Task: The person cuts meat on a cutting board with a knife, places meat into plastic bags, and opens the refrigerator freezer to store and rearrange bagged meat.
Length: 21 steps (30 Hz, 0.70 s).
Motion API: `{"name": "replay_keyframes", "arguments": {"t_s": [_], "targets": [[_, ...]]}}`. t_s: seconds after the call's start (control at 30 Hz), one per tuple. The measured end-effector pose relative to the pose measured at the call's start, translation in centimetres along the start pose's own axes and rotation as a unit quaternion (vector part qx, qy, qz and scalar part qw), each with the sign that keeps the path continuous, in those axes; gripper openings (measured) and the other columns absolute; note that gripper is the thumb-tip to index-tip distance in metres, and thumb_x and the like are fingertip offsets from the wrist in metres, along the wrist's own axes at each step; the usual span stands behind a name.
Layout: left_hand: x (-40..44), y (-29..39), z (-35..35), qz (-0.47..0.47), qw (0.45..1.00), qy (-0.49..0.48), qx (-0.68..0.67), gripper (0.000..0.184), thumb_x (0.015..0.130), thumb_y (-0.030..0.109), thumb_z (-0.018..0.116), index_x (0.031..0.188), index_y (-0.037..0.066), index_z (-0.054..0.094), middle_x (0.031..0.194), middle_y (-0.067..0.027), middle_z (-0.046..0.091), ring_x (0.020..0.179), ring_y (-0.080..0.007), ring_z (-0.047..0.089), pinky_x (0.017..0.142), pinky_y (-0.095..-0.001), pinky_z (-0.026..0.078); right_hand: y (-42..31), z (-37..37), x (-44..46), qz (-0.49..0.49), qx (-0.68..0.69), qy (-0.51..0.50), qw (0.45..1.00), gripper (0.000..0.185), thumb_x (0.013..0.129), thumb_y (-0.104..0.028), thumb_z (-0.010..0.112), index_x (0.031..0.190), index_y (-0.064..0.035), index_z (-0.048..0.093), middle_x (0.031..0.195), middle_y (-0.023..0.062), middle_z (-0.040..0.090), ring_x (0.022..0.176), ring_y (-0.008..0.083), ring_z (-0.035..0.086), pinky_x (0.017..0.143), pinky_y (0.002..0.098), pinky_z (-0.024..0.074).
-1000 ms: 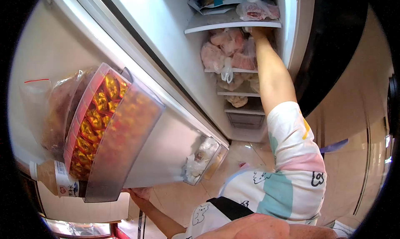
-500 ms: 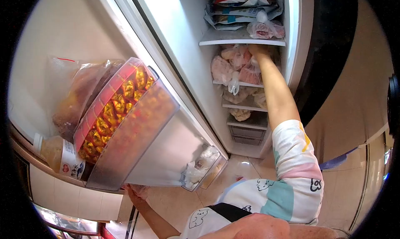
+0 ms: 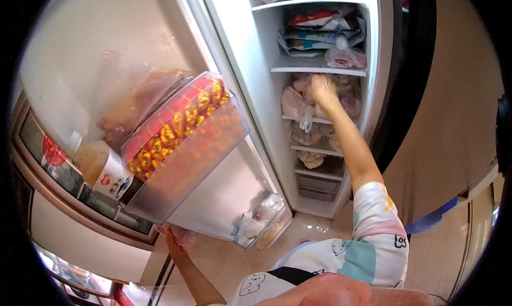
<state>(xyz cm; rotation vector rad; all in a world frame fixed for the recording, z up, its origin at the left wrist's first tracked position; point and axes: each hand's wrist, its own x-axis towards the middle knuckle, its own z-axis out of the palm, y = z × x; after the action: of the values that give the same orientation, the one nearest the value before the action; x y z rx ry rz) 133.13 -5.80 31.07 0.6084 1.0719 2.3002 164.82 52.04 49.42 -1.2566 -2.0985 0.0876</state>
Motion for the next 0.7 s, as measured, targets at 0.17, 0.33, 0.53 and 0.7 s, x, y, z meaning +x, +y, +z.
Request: {"name": "replay_keyframes", "arguments": {"t_s": [0.17,0.33,0.53,0.7], "targets": [[0.7,-0.7,-0.1,0.011,0.998,0.056,0.002,0.043,0.087,0.029,0.056,0.121,0.003,0.049,0.119,-0.0075,0.053,0.106,-0.0203,0.053,0.086,-0.0363,0.048,-4.5,-1.7,-8.3,-0.100,0.052,0.058,0.992,0.023,0.080,-0.022,0.061,0.090,-0.0020,0.058,0.091,0.0172,0.058,0.083,0.0368,0.060,0.070,0.0437,0.0505],[0.7,-1.3,-0.7,0.011,0.997,0.080,0.000,0.043,0.087,0.028,0.057,0.120,0.002,0.049,0.116,-0.0072,0.055,0.104,-0.0201,0.054,0.085,-0.0368,0.048,-5.9,-2.0,-17.1,-0.181,0.173,-0.024,0.968,0.028,0.080,-0.024,0.061,0.100,-0.0036,0.059,0.094,0.0146,0.060,0.084,0.0317,0.060,0.074,0.0407,0.0479],[0.5,-1.9,-1.4,0.009,0.995,0.100,0.002,0.043,0.086,0.027,0.058,0.119,0.001,0.049,0.113,-0.0069,0.056,0.101,-0.0198,0.055,0.084,-0.0373,0.048,-6.5,0.6,-28.5,-0.179,0.278,-0.126,0.935,0.025,0.075,-0.019,0.067,0.094,-0.0022,0.064,0.083,0.0148,0.065,0.074,0.0267,0.063,0.066,0.0328,0.0490],[-0.5,0.5,3.2,-0.017,0.999,-0.030,-0.018,0.042,0.087,0.026,0.057,0.120,0.001,0.049,0.112,-0.0072,0.055,0.101,-0.0205,0.054,0.086,-0.0366,0.047,-9.3,1.3,-35.6,-0.188,0.284,-0.248,0.907,0.032,0.080,-0.029,0.063,0.099,-0.0043,0.063,0.083,0.0143,0.065,0.075,0.0308,0.063,0.068,0.0370,0.0492]]}}
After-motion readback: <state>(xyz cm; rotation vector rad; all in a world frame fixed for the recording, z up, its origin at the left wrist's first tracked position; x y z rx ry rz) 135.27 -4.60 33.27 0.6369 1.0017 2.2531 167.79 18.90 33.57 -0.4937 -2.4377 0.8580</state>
